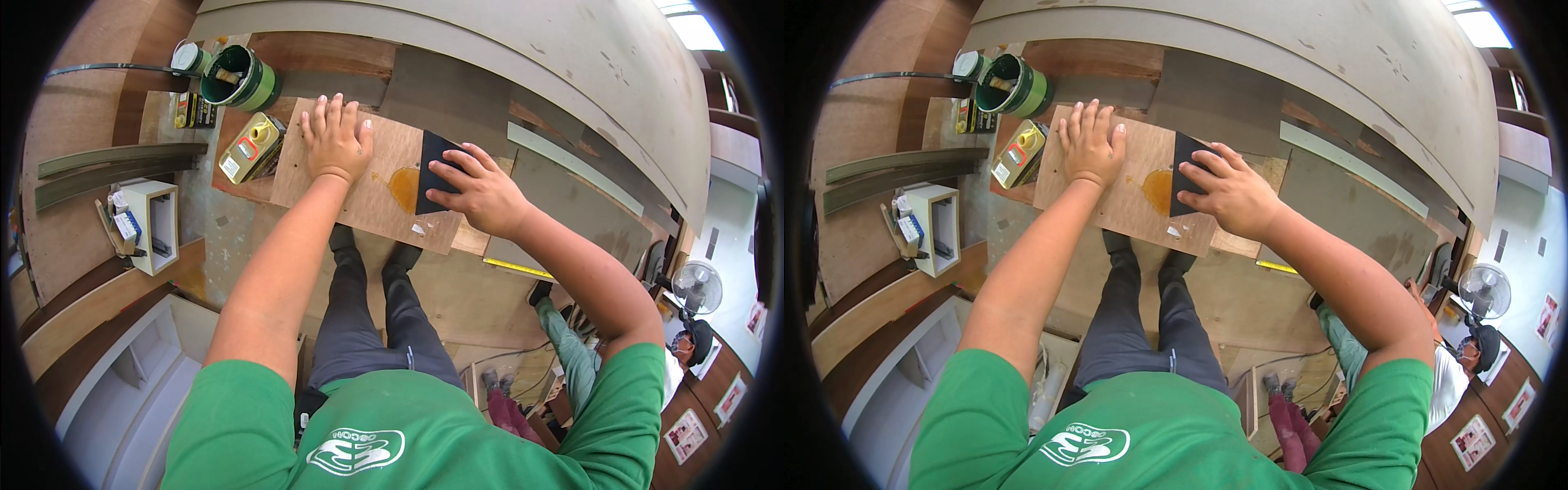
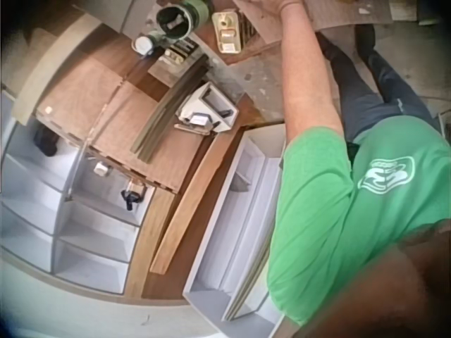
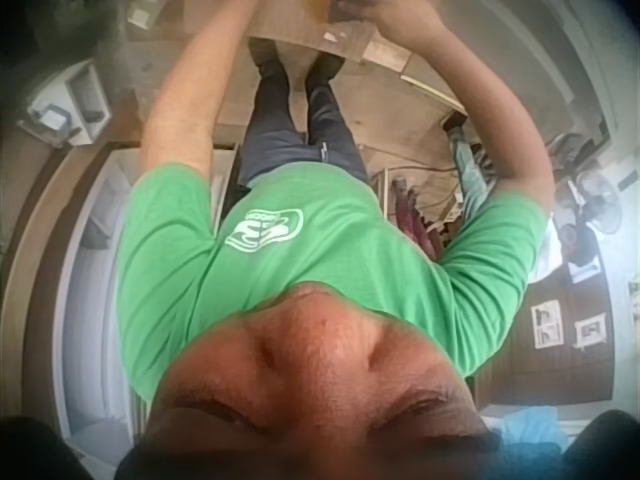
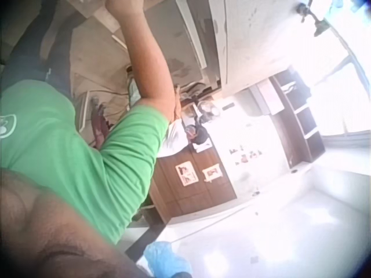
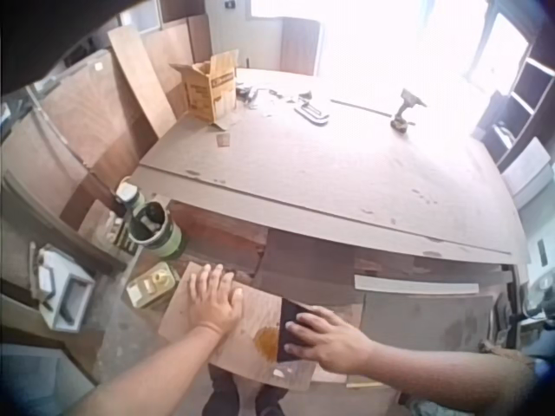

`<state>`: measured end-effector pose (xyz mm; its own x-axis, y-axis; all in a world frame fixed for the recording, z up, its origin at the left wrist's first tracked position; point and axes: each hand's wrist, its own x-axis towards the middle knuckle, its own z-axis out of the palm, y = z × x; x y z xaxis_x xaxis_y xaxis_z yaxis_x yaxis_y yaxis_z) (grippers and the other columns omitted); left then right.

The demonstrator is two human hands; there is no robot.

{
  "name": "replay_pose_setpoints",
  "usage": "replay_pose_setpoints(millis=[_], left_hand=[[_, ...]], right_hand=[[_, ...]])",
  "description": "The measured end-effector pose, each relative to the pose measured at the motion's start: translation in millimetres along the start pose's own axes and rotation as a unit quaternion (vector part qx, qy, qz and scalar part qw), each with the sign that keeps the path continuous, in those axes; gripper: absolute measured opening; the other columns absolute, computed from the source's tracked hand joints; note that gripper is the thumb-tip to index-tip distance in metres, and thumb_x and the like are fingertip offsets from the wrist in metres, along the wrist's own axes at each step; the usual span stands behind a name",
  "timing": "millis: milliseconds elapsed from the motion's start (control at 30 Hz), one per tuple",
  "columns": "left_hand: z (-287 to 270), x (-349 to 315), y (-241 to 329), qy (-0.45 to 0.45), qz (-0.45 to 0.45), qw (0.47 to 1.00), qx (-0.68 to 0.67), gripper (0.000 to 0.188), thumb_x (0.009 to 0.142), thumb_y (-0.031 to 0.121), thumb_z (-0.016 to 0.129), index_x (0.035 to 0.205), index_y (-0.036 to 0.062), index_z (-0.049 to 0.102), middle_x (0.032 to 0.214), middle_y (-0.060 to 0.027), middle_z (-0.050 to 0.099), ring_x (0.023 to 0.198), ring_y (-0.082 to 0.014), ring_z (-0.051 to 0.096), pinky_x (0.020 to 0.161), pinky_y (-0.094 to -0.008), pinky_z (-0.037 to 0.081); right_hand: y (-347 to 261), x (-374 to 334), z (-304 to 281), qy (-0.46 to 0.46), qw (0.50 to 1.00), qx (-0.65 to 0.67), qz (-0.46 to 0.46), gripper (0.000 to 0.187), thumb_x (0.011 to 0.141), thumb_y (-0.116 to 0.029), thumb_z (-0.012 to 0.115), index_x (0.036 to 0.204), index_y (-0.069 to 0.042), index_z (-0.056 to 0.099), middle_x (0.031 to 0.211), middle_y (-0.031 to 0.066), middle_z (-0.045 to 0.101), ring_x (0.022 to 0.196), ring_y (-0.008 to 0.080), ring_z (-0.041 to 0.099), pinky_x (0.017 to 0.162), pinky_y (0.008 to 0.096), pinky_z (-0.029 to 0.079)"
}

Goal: The person applies a liquid from a metal container onto a small piece of wood and spreads it across the surface with a scraper.

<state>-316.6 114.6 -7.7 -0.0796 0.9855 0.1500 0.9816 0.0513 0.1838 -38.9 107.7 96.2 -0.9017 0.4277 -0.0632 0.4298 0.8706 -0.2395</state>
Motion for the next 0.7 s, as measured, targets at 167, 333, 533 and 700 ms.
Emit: replay_pose_setpoints(millis=[167,333,533,700], left_hand=[[1.3,-0.2,-0.9,0.004,0.000,1.000,-0.001,0.045,0.096,0.040,0.050,0.134,0.0182,0.056,0.149,-0.0060,0.046,0.146,-0.0281,0.030,0.122,-0.0521,0.014],[1.0,-0.9,-1.0,0.011,0.002,1.000,-0.004,0.045,0.096,0.040,0.050,0.134,0.0184,0.056,0.149,-0.0060,0.046,0.145,-0.0282,0.031,0.122,-0.0526,0.015],[0.6,0.3,-0.4,0.006,-0.001,1.000,-0.002,0.045,0.096,0.040,0.050,0.135,0.0181,0.056,0.149,-0.0062,0.046,0.145,-0.0282,0.031,0.122,-0.0525,0.014],[0.2,0.7,-0.3,0.004,-0.004,1.000,-0.005,0.045,0.096,0.040,0.050,0.135,0.0180,0.056,0.149,-0.0062,0.046,0.145,-0.0281,0.031,0.122,-0.0523,0.014]], right_hand=[[1.6,6.9,1.2,-0.009,1.000,0.010,-0.010,0.038,0.083,-0.014,0.063,0.117,-0.026,0.073,0.140,0.0061,0.056,0.136,0.0277,0.043,0.121,0.0490,0.025],[10.3,1.1,-2.3,-0.014,1.000,0.005,-0.004,0.039,0.082,-0.013,0.063,0.117,-0.026,0.074,0.140,0.0065,0.056,0.137,0.0278,0.044,0.122,0.0488,0.024],[11.8,3.8,-4.9,-0.028,0.999,0.014,-0.013,0.040,0.081,-0.011,0.063,0.117,-0.025,0.074,0.140,0.0061,0.056,0.137,0.0279,0.043,0.123,0.0482,0.024],[14.6,16.0,-3.4,-0.037,0.998,0.013,-0.043,0.040,0.082,-0.012,0.062,0.117,-0.026,0.074,0.140,0.0057,0.056,0.137,0.0276,0.043,0.123,0.0477,0.024]])
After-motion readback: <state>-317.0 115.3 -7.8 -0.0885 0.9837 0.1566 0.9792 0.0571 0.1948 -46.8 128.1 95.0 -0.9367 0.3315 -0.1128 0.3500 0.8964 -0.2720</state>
